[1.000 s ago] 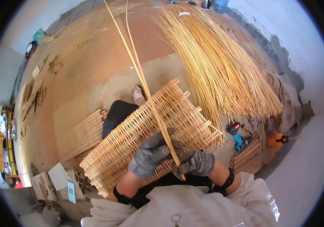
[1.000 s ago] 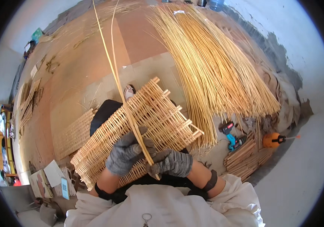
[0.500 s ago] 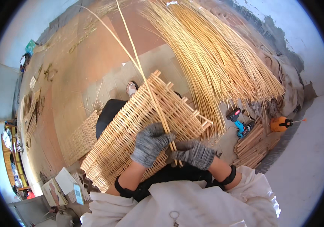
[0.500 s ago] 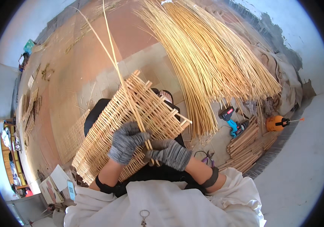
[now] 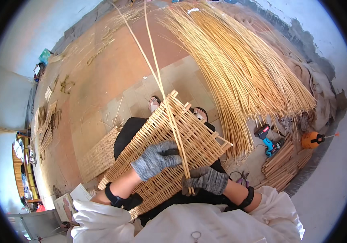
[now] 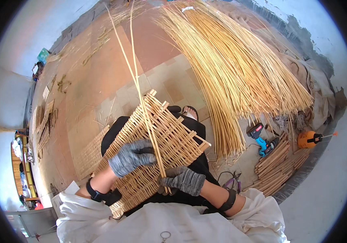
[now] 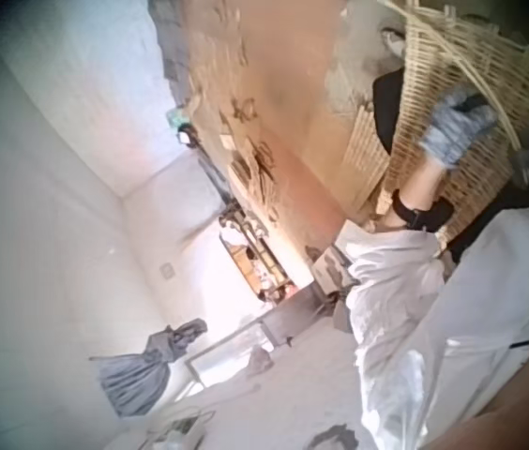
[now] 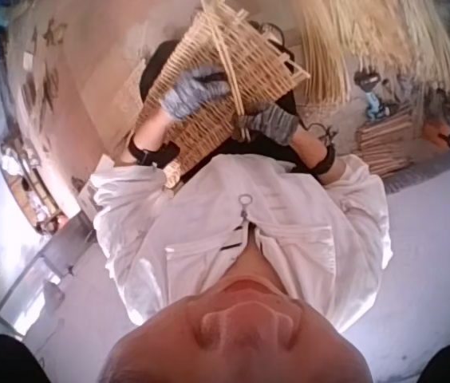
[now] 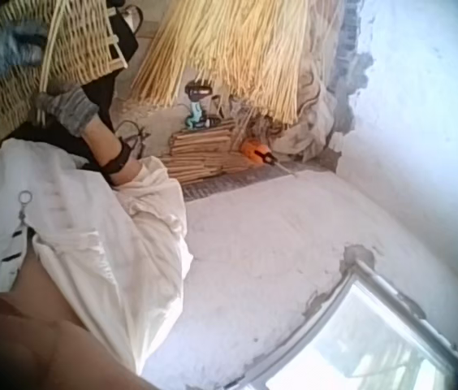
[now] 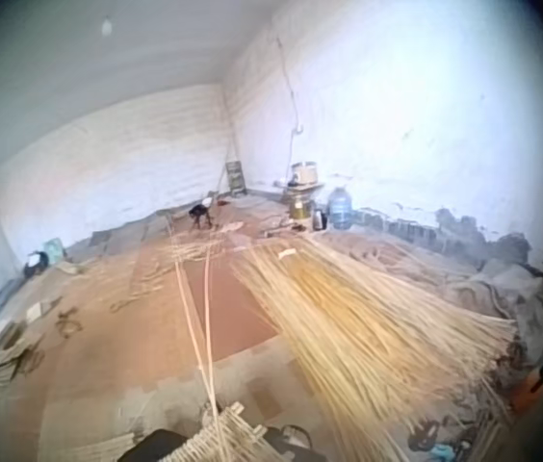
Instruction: The person prepares wicker strips by gathering and cutting them, then weaves them into mats, measuring the width with a tape measure and trimming the edges with cutters.
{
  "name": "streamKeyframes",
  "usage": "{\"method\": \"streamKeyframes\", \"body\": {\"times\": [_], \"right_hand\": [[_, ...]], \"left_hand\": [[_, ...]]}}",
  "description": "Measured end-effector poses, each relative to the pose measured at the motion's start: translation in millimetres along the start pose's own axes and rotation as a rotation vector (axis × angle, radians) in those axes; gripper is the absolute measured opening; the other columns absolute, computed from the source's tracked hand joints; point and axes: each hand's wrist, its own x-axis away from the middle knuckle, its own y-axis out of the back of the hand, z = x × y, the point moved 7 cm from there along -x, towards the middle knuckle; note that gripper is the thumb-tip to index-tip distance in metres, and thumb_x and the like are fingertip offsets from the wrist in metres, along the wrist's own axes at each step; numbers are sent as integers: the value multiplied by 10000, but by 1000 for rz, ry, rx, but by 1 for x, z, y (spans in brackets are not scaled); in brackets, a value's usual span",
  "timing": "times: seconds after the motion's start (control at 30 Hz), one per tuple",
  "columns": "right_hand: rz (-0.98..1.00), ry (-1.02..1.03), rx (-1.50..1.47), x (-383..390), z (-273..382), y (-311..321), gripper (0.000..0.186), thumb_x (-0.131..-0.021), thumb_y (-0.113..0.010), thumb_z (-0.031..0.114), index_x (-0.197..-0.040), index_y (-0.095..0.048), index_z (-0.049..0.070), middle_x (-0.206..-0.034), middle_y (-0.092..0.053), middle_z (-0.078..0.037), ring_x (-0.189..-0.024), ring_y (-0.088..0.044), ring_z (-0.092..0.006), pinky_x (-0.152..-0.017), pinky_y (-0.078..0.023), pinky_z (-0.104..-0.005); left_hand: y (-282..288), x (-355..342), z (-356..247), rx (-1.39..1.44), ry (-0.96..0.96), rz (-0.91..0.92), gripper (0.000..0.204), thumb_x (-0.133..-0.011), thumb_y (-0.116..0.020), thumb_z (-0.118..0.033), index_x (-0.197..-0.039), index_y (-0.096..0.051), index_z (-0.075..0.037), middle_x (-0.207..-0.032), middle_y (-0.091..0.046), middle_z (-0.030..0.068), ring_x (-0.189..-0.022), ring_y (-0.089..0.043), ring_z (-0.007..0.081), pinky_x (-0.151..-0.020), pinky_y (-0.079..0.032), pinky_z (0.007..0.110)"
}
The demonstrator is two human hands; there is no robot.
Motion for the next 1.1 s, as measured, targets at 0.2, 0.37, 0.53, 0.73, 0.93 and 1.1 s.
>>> {"method": "streamKeyframes", "body": {"times": [0.2, 0.37, 0.53, 0.73, 0.93, 1.1], "right_hand": [[36, 17, -24, -2, 0, -1, 342, -766, -594, 229, -1042, -536, 34, -880, -605, -71, -752, -568, -121, -612, -463, -217], [-23, 52, -115, 3, 5, 1, 378, -769, -591, 179, -1105, -483, 44, -901, -589, -57, -769, -560, -111, -630, -462, -219], [-216, 479, 245, 25, 25, 13, 275, -781, -571, 182, -1002, -546, 20, -851, -598, -68, -758, -562, -138, -666, -452, -256], [-688, 527, 28, 109, 31, 140, 254, -836, -443, 161, -897, -560, -57, -723, -590, -93, -612, -558, -151, -564, -458, -248], [-1165, 166, -178, 195, -90, 316, 205, -759, -542, 109, -936, -545, 5, -742, -595, -99, -642, -595, -212, -516, -510, -330], [-1087, -897, 704, 272, -225, 427, 275, -725, -553, 231, -915, -587, 36, -831, -596, -162, -723, -592, -286, -651, -481, -356]], "left_hand": [[-14, -6, 9, 7, -174, -166, 300, -725, -599, -17, -1012, -515, 12, -916, -592, 89, -830, -560, 138, -743, -462, 239], [-22, -15, 7, 157, -121, -192, 248, -725, -601, -33, -964, -549, 6, -908, -598, 73, -828, -559, 131, -728, -464, 246], [-43, -15, -22, -342, -260, -95, 387, -716, -592, -93, -1072, -485, 16, -928, -590, 97, -830, -564, 150, -761, -441, 260], [-48, -10, -16, -1175, -605, -198, 765, -688, -520, -543, -1210, -327, -19, -1235, -331, 208, -1169, -296, 341, -947, -240, 452], [-49, -17, 17, -1475, -734, -325, 810, -723, -341, -641, -1270, -241, -52, -1298, -260, 159, -1215, -227, 315, -982, -129, 478], [-57, -16, 7, -1482, -701, -348, 772, -734, -370, -609, -1253, -284, -45, -1286, -281, 172, -1205, -245, 324, -976, -157, 478]]}}
